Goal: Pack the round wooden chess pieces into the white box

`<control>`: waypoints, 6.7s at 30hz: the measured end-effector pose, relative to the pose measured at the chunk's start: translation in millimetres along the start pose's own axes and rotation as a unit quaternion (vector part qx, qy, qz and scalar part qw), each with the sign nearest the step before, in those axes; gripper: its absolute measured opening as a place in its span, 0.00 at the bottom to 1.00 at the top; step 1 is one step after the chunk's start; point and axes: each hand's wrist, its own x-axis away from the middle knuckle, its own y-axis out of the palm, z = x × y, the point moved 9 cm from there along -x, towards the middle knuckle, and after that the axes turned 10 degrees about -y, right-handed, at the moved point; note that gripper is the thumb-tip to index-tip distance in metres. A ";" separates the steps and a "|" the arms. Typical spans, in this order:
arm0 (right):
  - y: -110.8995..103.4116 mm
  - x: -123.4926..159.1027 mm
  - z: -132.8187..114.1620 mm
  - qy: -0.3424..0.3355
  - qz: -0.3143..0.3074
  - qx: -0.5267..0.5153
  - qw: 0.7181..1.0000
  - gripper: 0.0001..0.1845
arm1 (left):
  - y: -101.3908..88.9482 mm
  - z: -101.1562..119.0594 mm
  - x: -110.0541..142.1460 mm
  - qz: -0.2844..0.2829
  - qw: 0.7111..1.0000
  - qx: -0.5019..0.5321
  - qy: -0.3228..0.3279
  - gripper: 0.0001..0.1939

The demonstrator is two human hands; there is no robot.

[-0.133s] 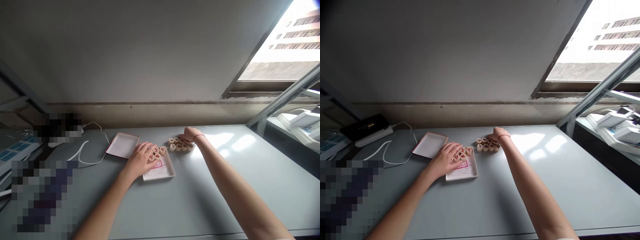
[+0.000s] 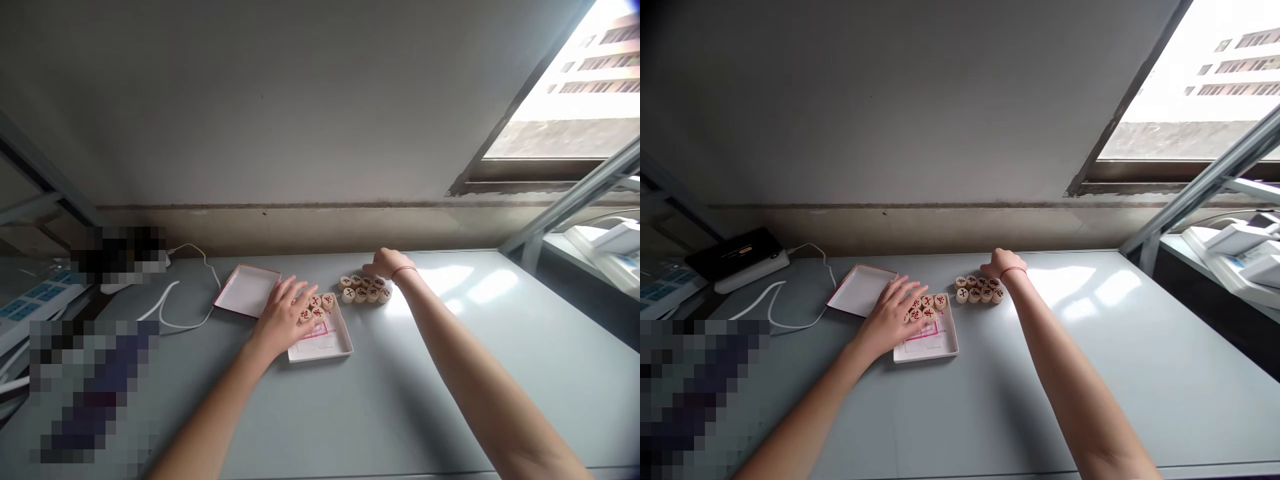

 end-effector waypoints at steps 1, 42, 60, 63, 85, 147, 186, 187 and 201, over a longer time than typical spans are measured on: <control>-4.6 5.6 -2.8 0.002 0.015 -0.010 1.000 0.14 | -4.5 1.5 -0.6 0.023 1.000 0.003 0.001 0.25; 25.2 127.1 -113.5 -0.330 0.000 -0.153 0.932 0.07 | -10.0 2.4 -4.5 -0.034 0.998 -0.008 -0.046 0.02; 21.9 61.5 -83.9 -0.131 0.002 -0.037 0.991 0.17 | -14.2 -17.3 -1.8 -0.091 0.988 0.042 -0.114 0.07; 28.0 53.7 -87.7 -0.122 -0.011 -0.027 0.992 0.15 | -14.0 -16.1 -1.2 -0.089 0.989 0.046 -0.110 0.08; 36.1 124.9 -128.4 -0.193 -0.019 -0.587 0.786 0.18 | -28.5 -11.7 24.2 -0.088 0.977 0.186 -0.058 0.10; -1.2 92.0 -93.9 -0.209 0.103 -0.126 0.964 0.13 | -38.8 -20.7 24.1 -0.002 1.000 0.017 -0.009 0.11; 17.7 123.7 -111.0 -0.233 0.031 -0.514 0.825 0.14 | -3.9 22.6 22.0 -0.094 0.994 0.029 0.044 0.07; 17.6 124.3 -111.9 -0.236 0.029 -0.510 0.827 0.13 | -3.3 23.6 22.9 -0.096 0.994 0.022 0.050 0.06; 16.6 149.7 -146.8 -0.413 0.049 -0.248 0.875 0.09 | -12.9 -3.3 18.8 -0.043 0.998 0.049 -0.015 0.13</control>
